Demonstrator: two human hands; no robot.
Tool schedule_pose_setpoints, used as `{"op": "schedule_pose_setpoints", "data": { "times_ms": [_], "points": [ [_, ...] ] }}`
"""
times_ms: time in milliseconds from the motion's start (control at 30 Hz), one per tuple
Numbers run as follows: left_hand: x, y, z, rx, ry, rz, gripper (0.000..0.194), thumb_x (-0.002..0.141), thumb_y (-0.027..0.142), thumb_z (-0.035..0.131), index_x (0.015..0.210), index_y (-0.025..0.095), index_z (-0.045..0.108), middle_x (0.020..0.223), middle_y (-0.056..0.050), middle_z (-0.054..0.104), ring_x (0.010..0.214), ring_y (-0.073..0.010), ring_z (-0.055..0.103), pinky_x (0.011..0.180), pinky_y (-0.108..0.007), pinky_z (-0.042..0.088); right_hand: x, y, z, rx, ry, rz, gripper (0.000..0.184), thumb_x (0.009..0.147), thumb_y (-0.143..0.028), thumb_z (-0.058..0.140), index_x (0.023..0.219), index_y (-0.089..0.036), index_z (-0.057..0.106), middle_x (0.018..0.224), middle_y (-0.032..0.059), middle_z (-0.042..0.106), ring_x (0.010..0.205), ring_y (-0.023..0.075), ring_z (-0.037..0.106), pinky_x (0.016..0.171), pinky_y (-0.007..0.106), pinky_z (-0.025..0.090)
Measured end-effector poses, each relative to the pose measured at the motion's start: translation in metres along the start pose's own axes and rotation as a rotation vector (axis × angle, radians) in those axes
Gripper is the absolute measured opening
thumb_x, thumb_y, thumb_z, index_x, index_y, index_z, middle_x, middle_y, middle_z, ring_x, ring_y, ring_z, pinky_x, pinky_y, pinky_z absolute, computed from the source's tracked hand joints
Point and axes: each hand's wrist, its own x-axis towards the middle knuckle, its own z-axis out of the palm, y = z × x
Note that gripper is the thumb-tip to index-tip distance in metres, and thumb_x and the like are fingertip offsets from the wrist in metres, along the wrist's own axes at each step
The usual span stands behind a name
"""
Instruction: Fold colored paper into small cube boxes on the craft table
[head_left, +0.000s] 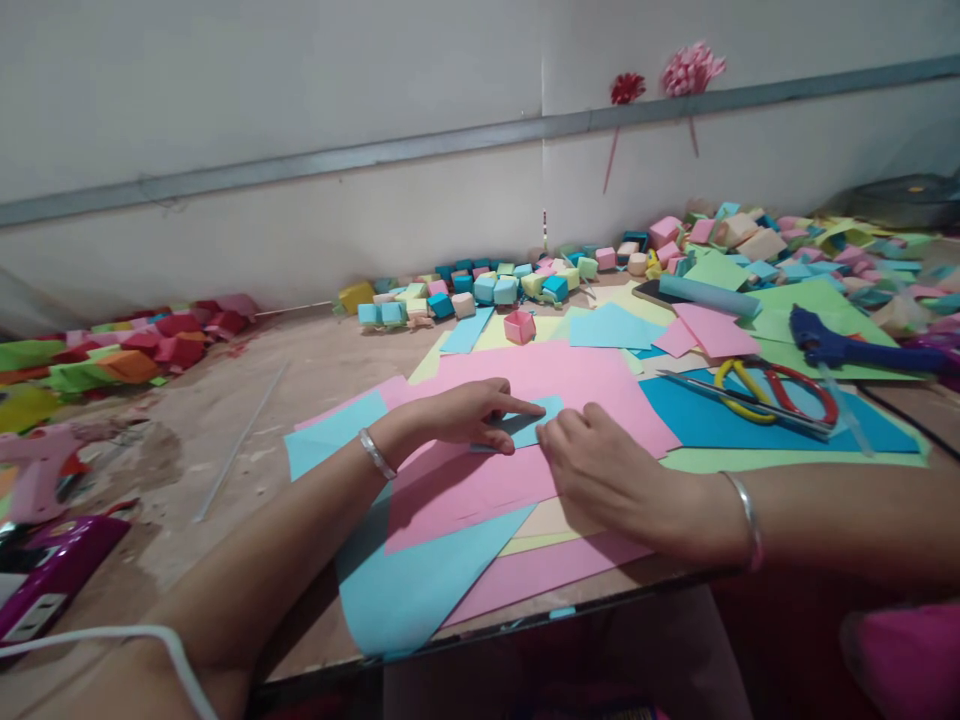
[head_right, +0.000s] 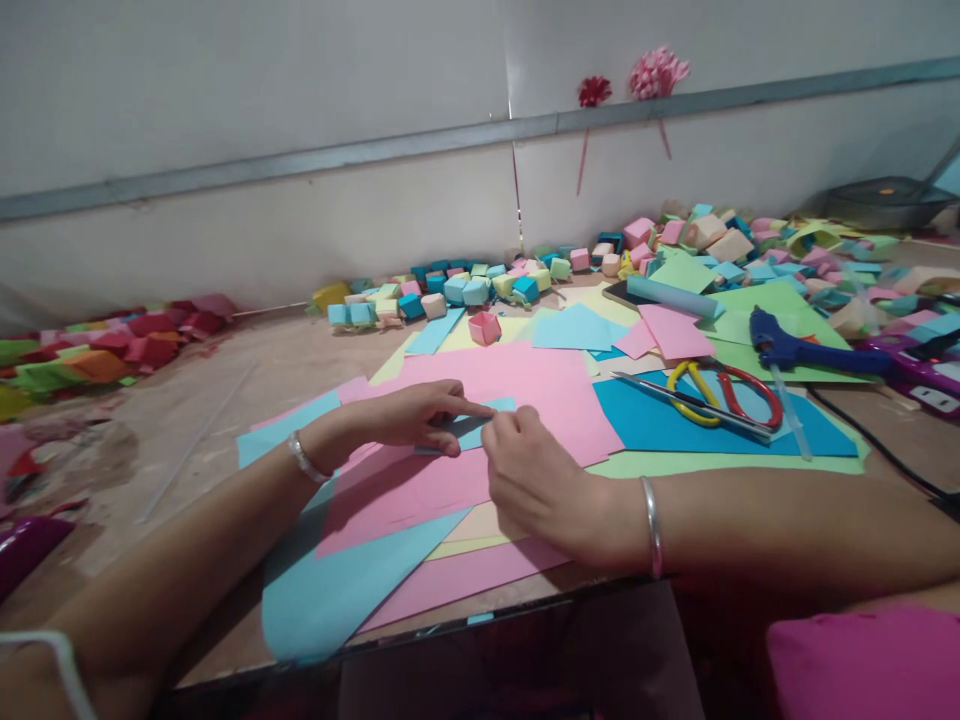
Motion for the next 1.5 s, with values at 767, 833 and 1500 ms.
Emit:
{"op": "schedule_pose_setpoints", "data": {
  "times_ms": [767, 833, 1500],
  "points": [
    [-0.007, -0.01, -0.011, 0.047, -0.075, -0.016, 0.075, 0.071, 0.053, 0.075, 0.138, 0.032, 0.05, 0.083, 0.0, 0.05, 0.071, -0.0147, 0.043, 0.066, -0.025, 0.034, 0.017, 0.004, 0.018, 0.235, 0.074, -0.202, 0.021, 0.095, -0.013, 0.042, 0.108, -0.013, 0.059, 0.087, 0.0087, 0.057, 0.078, 0.0207, 0.043, 0.06, 0.035, 0.025],
    [-0.007, -0.009, -0.011, 0.045, -0.078, -0.013, 0.074, 0.071, 0.052, 0.075, 0.138, 0.031, 0.05, 0.083, 0.0, 0.05, 0.071, -0.0149, 0.044, 0.065, -0.025, 0.034, 0.021, 0.007, 0.015, 0.261, 0.075, -0.239, 0.025, 0.097, -0.016, 0.042, 0.118, -0.014, 0.055, 0.091, 0.0084, 0.058, 0.082, 0.0211, 0.045, 0.061, 0.034, 0.026],
    [-0.021, -0.018, -0.023, -0.021, -0.135, -0.045, 0.091, 0.069, 0.023, 0.078, 0.148, 0.032, 0.033, 0.093, 0.0, 0.053, 0.079, -0.0149, 0.048, 0.071, -0.023, 0.041, 0.004, 0.01, -0.009, 0.112, -0.19, -0.061, 0.013, 0.077, -0.007, 0.063, 0.068, -0.015, 0.067, 0.071, 0.0106, 0.059, 0.069, 0.0195, 0.048, 0.057, 0.032, 0.021]
  ]
}}
